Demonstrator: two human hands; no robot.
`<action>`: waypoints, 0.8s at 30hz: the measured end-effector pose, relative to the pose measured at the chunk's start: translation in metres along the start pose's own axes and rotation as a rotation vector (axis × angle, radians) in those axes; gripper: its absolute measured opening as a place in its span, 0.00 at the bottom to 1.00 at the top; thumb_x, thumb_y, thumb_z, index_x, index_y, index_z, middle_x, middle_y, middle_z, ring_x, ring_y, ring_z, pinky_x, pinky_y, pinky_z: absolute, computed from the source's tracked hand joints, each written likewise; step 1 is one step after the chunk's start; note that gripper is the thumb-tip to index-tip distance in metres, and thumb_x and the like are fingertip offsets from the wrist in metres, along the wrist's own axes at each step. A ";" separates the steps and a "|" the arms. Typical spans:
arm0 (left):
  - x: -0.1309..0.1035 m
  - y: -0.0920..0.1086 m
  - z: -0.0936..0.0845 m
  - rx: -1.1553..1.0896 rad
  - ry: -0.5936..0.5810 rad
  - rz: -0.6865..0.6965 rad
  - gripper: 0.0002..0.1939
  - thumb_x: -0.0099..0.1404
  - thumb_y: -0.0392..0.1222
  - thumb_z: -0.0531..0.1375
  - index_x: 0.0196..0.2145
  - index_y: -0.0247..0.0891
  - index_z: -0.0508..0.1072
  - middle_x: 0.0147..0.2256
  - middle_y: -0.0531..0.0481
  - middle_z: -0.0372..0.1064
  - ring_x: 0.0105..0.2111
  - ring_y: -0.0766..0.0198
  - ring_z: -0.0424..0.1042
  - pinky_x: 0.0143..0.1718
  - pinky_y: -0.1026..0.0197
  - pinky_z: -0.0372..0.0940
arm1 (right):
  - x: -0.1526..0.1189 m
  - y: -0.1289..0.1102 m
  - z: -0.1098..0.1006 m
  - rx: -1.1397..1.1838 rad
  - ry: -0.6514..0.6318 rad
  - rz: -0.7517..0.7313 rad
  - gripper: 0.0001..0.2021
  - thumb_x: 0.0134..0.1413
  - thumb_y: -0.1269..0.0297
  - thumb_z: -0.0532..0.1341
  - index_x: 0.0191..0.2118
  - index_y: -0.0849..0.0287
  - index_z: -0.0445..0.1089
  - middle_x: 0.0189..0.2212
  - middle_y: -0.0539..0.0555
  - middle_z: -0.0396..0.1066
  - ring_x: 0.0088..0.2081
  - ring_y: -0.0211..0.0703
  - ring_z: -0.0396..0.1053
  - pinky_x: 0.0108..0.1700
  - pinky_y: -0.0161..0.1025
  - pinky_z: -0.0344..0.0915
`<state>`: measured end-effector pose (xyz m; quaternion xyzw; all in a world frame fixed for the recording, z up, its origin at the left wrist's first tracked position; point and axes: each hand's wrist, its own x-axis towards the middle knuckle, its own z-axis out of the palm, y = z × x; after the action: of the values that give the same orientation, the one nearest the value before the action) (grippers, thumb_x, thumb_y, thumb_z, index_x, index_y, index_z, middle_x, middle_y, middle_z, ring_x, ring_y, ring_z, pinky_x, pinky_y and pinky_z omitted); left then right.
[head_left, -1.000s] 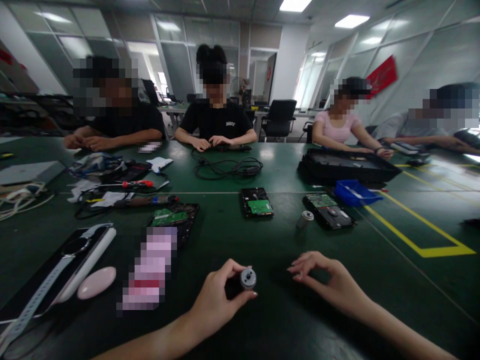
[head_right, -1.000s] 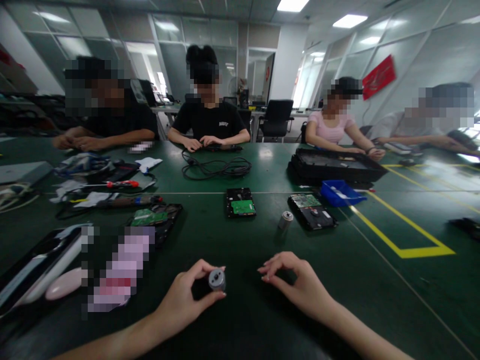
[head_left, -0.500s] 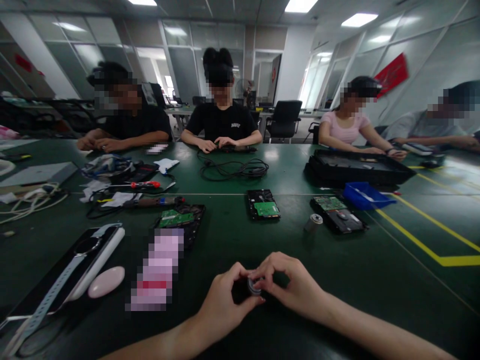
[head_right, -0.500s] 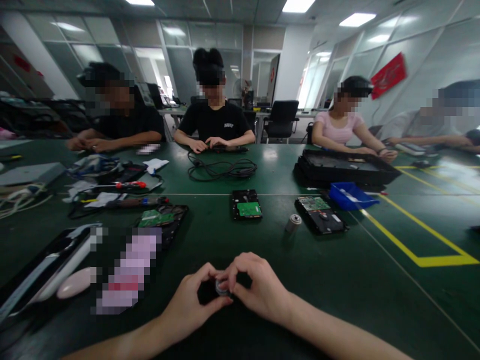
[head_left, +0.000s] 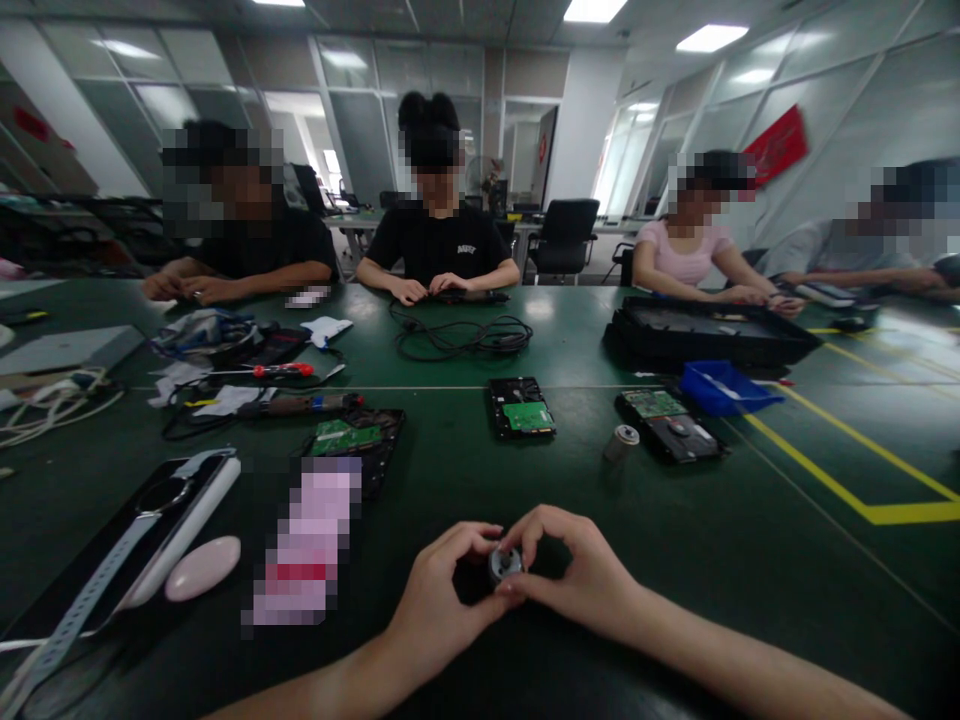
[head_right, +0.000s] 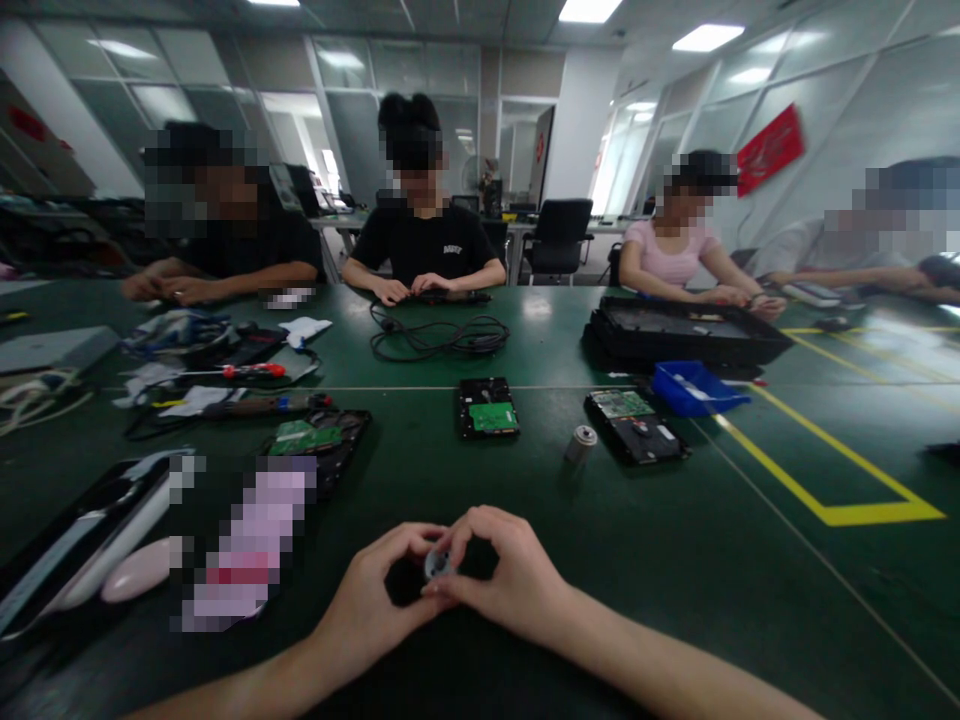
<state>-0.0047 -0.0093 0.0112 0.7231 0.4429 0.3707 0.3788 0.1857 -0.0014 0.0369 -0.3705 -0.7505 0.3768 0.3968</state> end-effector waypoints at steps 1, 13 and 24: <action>0.000 -0.001 0.000 0.002 0.001 0.004 0.12 0.52 0.35 0.71 0.35 0.40 0.76 0.42 0.48 0.75 0.41 0.55 0.75 0.42 0.57 0.70 | 0.000 0.000 0.000 0.009 0.005 0.010 0.12 0.47 0.65 0.71 0.27 0.58 0.65 0.31 0.50 0.75 0.35 0.40 0.74 0.40 0.37 0.68; -0.004 -0.008 -0.001 0.034 -0.012 0.052 0.30 0.50 0.37 0.72 0.52 0.45 0.74 0.53 0.46 0.72 0.53 0.50 0.71 0.57 0.46 0.65 | -0.001 0.002 0.002 0.017 0.020 0.044 0.13 0.49 0.66 0.69 0.23 0.58 0.64 0.29 0.51 0.75 0.34 0.41 0.74 0.40 0.39 0.70; -0.002 -0.009 0.000 -0.006 0.005 0.054 0.25 0.51 0.35 0.72 0.47 0.45 0.77 0.49 0.47 0.76 0.49 0.51 0.75 0.53 0.49 0.69 | 0.000 0.002 0.004 -0.011 0.049 0.027 0.14 0.51 0.65 0.68 0.21 0.58 0.63 0.28 0.50 0.76 0.32 0.41 0.74 0.38 0.39 0.70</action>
<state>-0.0088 -0.0084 0.0025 0.7329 0.4229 0.3838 0.3698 0.1829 -0.0011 0.0340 -0.3919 -0.7375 0.3691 0.4079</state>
